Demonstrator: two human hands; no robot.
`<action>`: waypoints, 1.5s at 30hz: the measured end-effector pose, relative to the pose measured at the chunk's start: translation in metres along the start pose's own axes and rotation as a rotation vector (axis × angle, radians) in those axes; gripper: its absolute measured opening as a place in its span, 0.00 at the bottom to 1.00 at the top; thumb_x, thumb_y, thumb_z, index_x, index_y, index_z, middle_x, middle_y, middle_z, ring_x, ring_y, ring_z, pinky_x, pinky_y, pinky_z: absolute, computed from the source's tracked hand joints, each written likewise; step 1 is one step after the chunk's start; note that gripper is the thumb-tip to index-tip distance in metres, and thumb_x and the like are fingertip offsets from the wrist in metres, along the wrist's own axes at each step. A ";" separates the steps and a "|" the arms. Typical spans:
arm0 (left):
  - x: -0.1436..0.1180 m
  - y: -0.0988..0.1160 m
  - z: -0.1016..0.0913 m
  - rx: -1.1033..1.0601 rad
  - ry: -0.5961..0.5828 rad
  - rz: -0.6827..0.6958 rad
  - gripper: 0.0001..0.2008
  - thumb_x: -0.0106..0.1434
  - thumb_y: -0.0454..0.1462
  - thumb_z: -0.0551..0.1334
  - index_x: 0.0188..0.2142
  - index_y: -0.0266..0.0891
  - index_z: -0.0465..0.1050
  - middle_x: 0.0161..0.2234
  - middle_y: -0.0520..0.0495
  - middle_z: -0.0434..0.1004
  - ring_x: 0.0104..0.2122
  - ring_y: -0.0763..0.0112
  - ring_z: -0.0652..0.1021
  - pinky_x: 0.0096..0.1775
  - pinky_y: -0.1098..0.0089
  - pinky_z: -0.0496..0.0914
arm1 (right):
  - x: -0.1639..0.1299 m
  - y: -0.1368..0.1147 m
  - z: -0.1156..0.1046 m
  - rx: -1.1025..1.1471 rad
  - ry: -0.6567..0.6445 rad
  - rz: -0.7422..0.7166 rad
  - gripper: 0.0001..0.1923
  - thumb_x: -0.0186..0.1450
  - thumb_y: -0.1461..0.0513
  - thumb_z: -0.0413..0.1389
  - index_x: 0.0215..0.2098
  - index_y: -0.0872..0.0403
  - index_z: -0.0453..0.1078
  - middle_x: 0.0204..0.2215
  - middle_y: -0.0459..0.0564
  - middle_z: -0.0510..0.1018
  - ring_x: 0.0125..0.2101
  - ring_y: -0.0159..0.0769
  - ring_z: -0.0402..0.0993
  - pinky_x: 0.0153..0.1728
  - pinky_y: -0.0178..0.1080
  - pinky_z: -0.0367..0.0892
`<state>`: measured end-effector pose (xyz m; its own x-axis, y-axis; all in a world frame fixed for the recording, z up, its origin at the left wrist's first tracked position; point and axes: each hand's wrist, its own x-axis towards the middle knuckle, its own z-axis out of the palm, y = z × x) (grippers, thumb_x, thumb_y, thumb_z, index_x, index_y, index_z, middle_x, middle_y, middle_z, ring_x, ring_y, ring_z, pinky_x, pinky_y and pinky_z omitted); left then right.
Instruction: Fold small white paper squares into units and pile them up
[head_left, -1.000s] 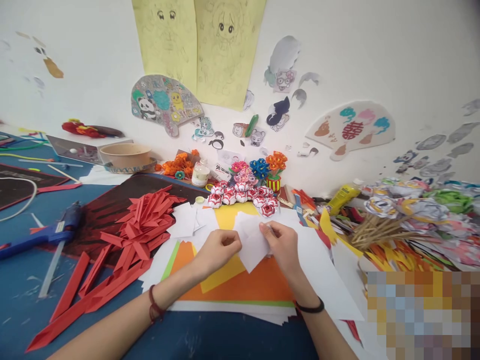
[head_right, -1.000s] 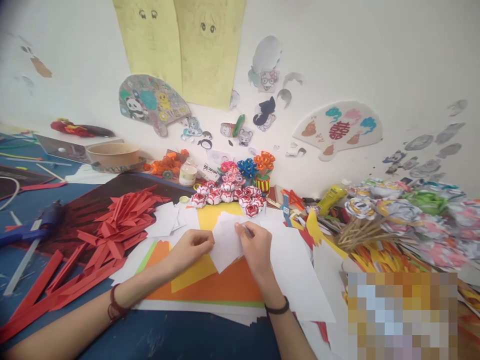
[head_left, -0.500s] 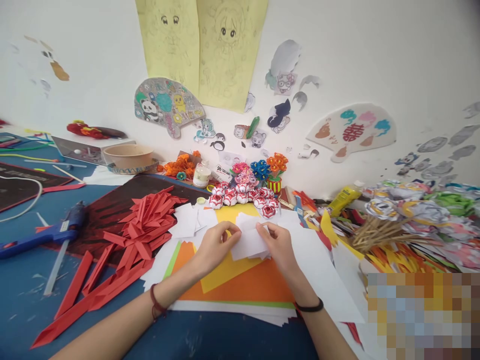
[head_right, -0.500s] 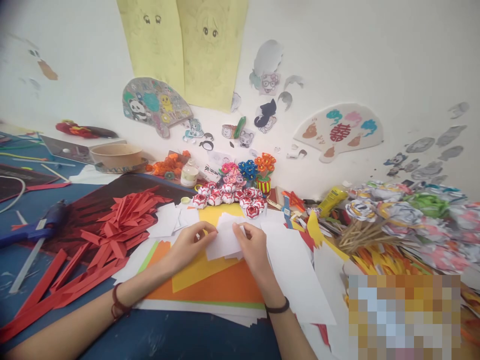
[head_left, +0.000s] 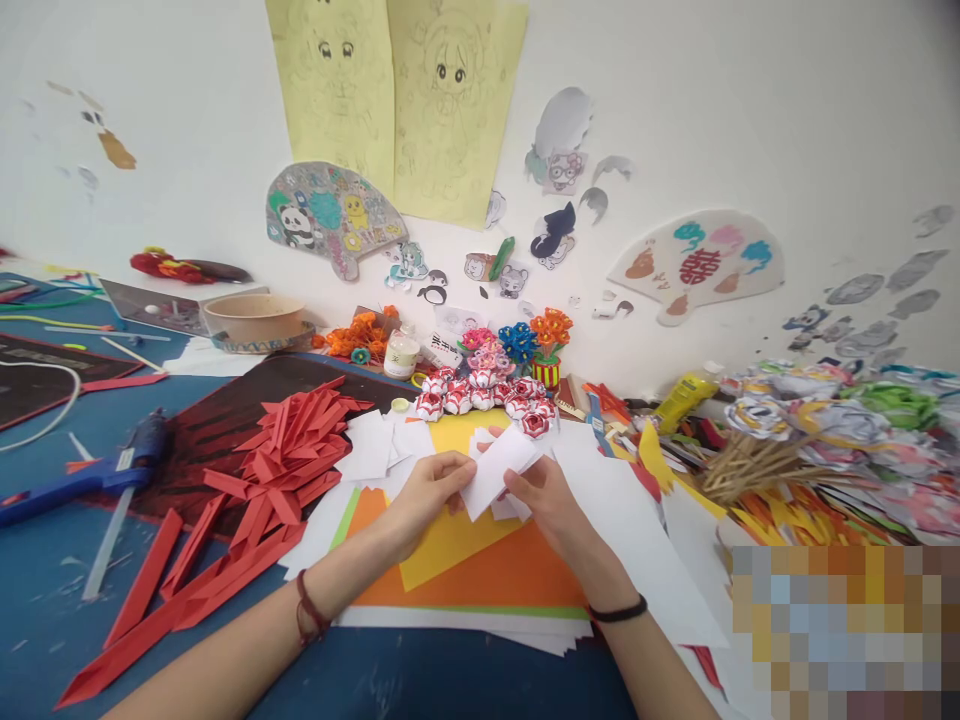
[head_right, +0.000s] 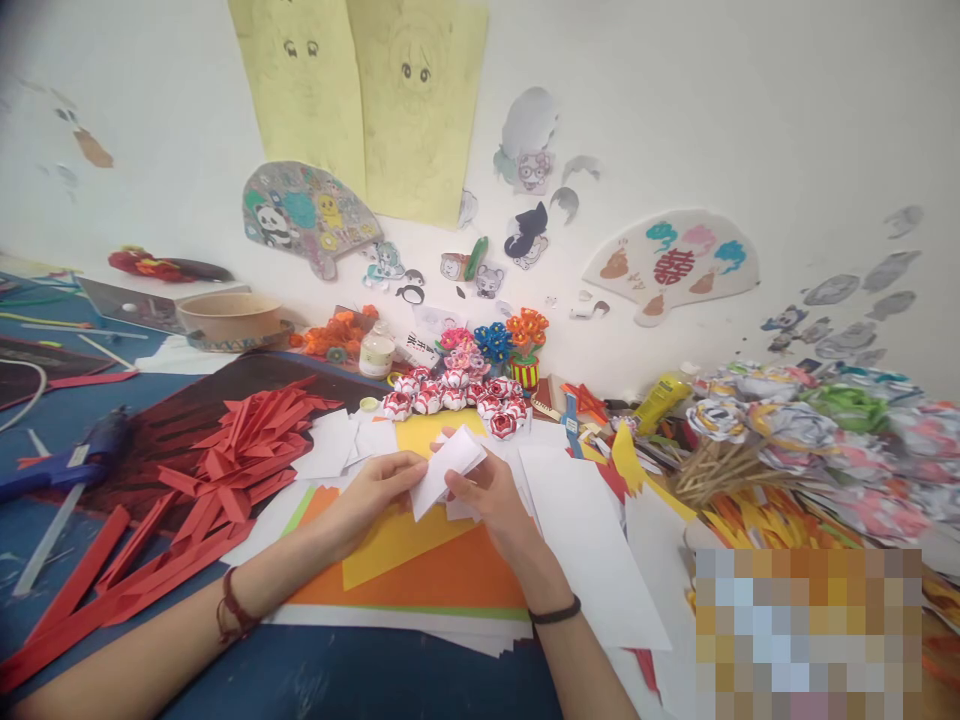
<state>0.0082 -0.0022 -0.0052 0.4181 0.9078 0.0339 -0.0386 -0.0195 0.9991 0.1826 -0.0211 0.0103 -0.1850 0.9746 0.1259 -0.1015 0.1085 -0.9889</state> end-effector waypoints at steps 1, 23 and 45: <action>0.000 0.000 0.000 0.093 0.012 0.035 0.15 0.61 0.46 0.56 0.33 0.36 0.72 0.29 0.48 0.73 0.25 0.74 0.68 0.28 0.73 0.62 | 0.000 0.001 0.000 -0.014 0.004 -0.003 0.29 0.56 0.52 0.61 0.54 0.51 0.65 0.47 0.56 0.74 0.38 0.41 0.72 0.34 0.39 0.69; 0.003 0.007 -0.013 0.360 0.242 0.252 0.16 0.63 0.37 0.52 0.51 0.41 0.61 0.25 0.54 0.70 0.26 0.72 0.70 0.29 0.73 0.63 | 0.002 0.003 -0.010 0.107 0.069 0.090 0.18 0.58 0.55 0.60 0.42 0.58 0.74 0.35 0.55 0.80 0.31 0.41 0.76 0.32 0.40 0.69; -0.005 0.008 0.001 0.687 0.214 0.414 0.08 0.61 0.41 0.59 0.33 0.40 0.74 0.30 0.50 0.77 0.32 0.69 0.73 0.40 0.67 0.60 | 0.005 0.002 -0.009 -0.415 0.270 -0.189 0.20 0.54 0.55 0.62 0.43 0.54 0.70 0.37 0.50 0.75 0.34 0.37 0.69 0.32 0.35 0.65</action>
<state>0.0066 -0.0072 0.0026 0.3070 0.8300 0.4657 0.4408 -0.5577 0.7034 0.1901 -0.0139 0.0079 0.0632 0.9402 0.3347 0.2970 0.3025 -0.9057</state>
